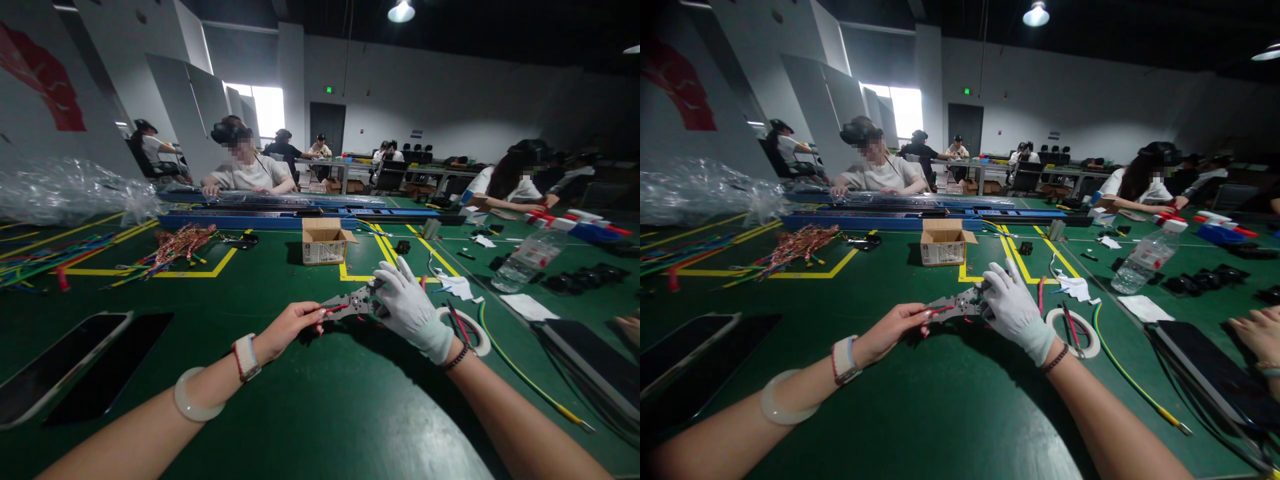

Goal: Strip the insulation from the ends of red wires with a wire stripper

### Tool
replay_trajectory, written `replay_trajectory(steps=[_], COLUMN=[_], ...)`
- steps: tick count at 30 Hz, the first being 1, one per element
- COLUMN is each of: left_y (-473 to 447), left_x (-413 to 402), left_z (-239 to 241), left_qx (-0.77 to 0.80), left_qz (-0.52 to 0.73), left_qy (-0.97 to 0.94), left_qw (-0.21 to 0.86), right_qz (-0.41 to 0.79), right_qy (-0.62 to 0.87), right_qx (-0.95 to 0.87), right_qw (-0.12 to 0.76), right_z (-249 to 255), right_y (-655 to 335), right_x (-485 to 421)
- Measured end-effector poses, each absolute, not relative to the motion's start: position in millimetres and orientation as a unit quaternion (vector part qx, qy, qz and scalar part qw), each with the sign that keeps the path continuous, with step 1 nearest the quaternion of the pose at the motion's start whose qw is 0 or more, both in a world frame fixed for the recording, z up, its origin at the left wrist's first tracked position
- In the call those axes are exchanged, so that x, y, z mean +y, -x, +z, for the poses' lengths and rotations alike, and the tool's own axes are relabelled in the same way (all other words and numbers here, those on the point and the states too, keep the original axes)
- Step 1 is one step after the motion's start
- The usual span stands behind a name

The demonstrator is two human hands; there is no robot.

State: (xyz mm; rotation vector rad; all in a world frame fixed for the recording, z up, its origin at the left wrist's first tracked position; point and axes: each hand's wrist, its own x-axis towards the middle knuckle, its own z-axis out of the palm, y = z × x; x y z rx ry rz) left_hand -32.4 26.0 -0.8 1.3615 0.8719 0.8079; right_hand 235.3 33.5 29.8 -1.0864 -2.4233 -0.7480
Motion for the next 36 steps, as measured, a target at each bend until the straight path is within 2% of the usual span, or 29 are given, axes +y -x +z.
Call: replay_trajectory(steps=[5,17,24,31,36], left_y=[33.2,29.6,33.4,30.9,31.3], left_x=[26.1,25.2,25.4,23.7,23.5], left_z=[0.4,-0.7,-0.2,2.8,4.5], left_qx=[0.376,0.346,0.332,0.323,0.328], left_qz=[0.358,0.384,0.35,0.367,0.383], left_qy=[-0.606,-0.561,-0.523,-0.503,-0.501], left_qw=[0.602,0.647,0.702,0.713,0.703], right_qz=[-0.26,-0.198,-0.143,0.005,-0.045], right_qy=[0.389,0.442,0.467,0.517,0.51], right_qx=[-0.866,-0.869,-0.858,-0.831,-0.827], right_qw=[0.175,0.104,0.157,0.205,0.234], right_z=[31.2,38.4,30.9,22.5,16.0], right_y=[-235.3,-233.1,-227.5,-216.7,-216.7], right_x=[33.0,27.1,23.4,19.6,25.1])
